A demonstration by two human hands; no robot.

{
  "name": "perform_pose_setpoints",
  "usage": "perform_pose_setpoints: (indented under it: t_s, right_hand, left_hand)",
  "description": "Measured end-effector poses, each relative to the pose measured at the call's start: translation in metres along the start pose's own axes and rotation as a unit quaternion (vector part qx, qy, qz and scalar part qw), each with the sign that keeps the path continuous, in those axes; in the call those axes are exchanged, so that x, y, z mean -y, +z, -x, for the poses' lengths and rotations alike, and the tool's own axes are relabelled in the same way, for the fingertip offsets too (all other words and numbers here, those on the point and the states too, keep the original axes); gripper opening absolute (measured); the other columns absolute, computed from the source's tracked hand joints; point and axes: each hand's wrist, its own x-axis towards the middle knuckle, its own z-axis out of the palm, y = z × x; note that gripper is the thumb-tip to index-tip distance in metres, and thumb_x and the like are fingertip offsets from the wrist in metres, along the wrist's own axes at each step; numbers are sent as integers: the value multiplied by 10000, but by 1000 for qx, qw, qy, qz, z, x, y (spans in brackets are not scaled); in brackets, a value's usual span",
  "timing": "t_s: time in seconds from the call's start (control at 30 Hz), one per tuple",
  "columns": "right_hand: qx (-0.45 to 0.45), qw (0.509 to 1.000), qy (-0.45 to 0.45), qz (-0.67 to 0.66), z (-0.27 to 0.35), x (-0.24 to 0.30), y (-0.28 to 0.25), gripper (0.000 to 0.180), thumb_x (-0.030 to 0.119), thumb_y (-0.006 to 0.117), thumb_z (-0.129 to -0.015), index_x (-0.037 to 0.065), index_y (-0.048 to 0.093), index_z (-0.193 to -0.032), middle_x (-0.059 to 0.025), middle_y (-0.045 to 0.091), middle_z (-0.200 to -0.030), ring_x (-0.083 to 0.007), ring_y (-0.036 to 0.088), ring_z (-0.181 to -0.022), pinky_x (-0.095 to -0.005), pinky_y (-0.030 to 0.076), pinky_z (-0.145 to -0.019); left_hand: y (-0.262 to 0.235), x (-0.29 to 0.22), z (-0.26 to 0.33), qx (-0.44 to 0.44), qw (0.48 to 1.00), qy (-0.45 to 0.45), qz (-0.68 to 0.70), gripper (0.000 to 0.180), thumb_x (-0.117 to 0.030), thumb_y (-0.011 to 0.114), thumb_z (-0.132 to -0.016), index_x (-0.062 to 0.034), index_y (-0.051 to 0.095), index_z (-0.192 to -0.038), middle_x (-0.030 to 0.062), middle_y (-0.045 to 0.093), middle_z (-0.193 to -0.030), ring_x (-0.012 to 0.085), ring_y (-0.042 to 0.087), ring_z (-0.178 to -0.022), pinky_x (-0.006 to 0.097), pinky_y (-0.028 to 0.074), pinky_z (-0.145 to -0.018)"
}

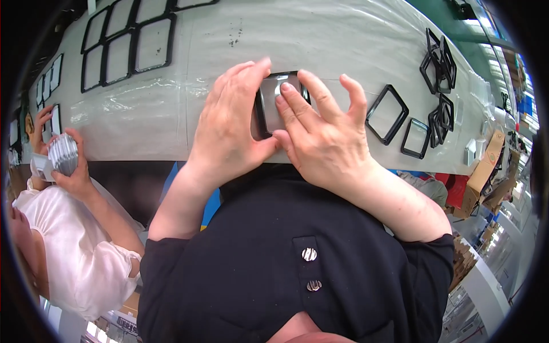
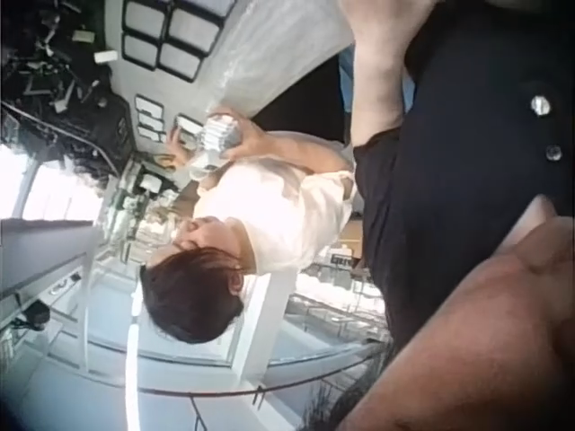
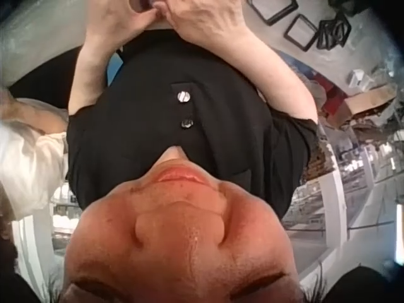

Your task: Assembling clear panes into black plastic frames on a factory production line.

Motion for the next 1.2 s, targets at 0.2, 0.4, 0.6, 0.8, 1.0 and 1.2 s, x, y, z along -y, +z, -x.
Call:
perform_pose_setpoints:
  t_s: [0.2,0.4,0.6,0.8,1.0,1.2]
  right_hand:
    - [-33,999,17,30,5,4,6,392,284,621,-845,54,681,-1157,-46,651,-1209,-199,510,-1239,-551,186,-1104]
    - [-96,988,40,-111,6,-15,5,316,293,603,-896,78,668,-1117,-48,638,-1197,-279,465,-1272,-535,221,-1092]
    - [-100,978,138,-116,73,-32,-20,363,233,562,-929,87,617,-1257,-104,549,-1365,-329,411,-1335,-462,258,-1097]
    - [-154,959,219,-98,125,-56,-37,317,204,545,-948,63,650,-1212,-120,575,-1341,-333,438,-1316,-433,282,-1096]
    - [-226,897,377,-52,177,-160,-35,320,199,582,-922,42,650,-1193,-145,624,-1259,-325,530,-1231,-416,361,-1055]
    - [-213,836,496,-95,232,-280,-8,456,291,627,-876,11,612,-1236,-190,607,-1264,-352,536,-1219,-393,411,-1039]
  left_hand:
    - [-5,-17,4,45,972,3,-231,601,-353,778,-686,-140,641,-1231,87,468,-1425,348,325,-1383,532,243,-1114]
    - [-6,-11,5,29,978,19,-205,580,-384,770,-747,-98,630,-1232,103,481,-1368,326,348,-1371,510,267,-1123]
    - [-20,-9,0,30,966,3,-255,581,-364,759,-772,-124,602,-1278,130,355,-1494,330,232,-1443,507,222,-1152]
    - [-56,24,-30,31,939,-29,-341,547,-360,683,-817,-169,589,-1320,148,237,-1565,355,113,-1475,519,123,-1175]
    - [-58,36,-35,-83,930,-29,-358,553,-161,682,-814,-124,537,-1346,156,355,-1497,394,277,-1408,544,229,-1123]
    - [41,-80,-65,176,962,169,-120,634,-211,738,-774,-109,513,-1358,141,363,-1505,329,272,-1433,504,226,-1151]
